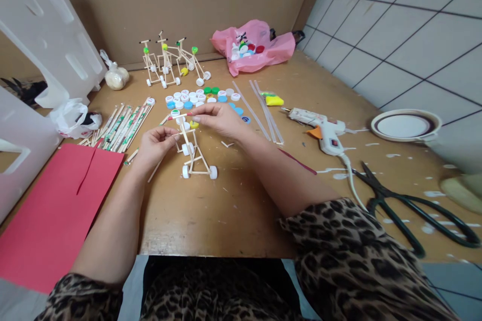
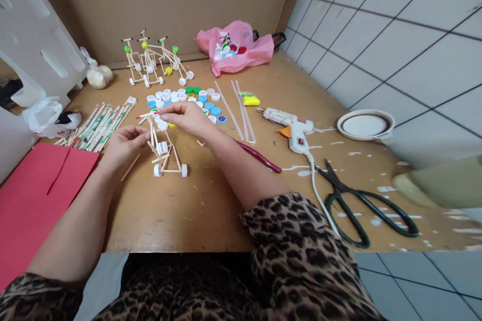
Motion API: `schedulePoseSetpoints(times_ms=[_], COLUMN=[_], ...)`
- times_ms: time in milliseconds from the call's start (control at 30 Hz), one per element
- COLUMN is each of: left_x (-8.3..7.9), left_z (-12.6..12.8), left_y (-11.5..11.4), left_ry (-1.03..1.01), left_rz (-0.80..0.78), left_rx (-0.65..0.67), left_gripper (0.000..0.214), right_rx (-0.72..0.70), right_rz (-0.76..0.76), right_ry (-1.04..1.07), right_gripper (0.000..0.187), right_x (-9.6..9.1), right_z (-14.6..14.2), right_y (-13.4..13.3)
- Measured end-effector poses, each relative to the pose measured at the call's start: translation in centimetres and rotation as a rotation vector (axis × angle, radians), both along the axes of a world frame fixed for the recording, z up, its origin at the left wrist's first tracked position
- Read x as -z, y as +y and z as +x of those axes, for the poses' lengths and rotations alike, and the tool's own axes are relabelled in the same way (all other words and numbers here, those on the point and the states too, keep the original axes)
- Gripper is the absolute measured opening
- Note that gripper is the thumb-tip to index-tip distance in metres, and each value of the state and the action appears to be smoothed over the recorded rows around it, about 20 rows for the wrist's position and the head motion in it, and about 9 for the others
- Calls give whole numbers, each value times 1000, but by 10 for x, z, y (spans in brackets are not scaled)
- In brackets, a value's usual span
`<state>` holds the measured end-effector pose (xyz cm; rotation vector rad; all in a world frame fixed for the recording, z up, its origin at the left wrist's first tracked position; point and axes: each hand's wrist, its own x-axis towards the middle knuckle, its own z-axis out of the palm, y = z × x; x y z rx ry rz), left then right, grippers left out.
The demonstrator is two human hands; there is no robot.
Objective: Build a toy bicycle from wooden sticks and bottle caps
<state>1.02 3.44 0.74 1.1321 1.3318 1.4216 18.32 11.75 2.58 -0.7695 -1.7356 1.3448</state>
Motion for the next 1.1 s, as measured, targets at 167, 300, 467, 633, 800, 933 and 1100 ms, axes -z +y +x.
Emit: schedulePoseSetpoints(times_ms=[167,300,467,633,800,933,1100], left_x=[-3,-10,-17,-19,-18,-17,-17], left_z=[-1,-7,-16,-18,-17,-14,-12], left_y=[0,-1,-2,-2,-2,-2,-3], left_ry=[9,17,28,59,65,54,35], left_rz=[56,81,118,149,138,146,144], left_rx=[-46,-86,-159,-182,-172,-175,-156], left_gripper=[31,31,29,30,26,24,25], right_rx=[76,87,25,-98,-165,-247,-319], right_rz=[-80,-143,-212,-234,-283,-287,-285], right_ry=[65,73,56,-33,-79,-94,-62], right_gripper=[22,21,20,29,38,38,32], right_x=[4,7,7,10,21,25,23], right_z=[5,5,5,1,-9,-16,-21], right_y=[7,9,8,5,1,-3,-9])
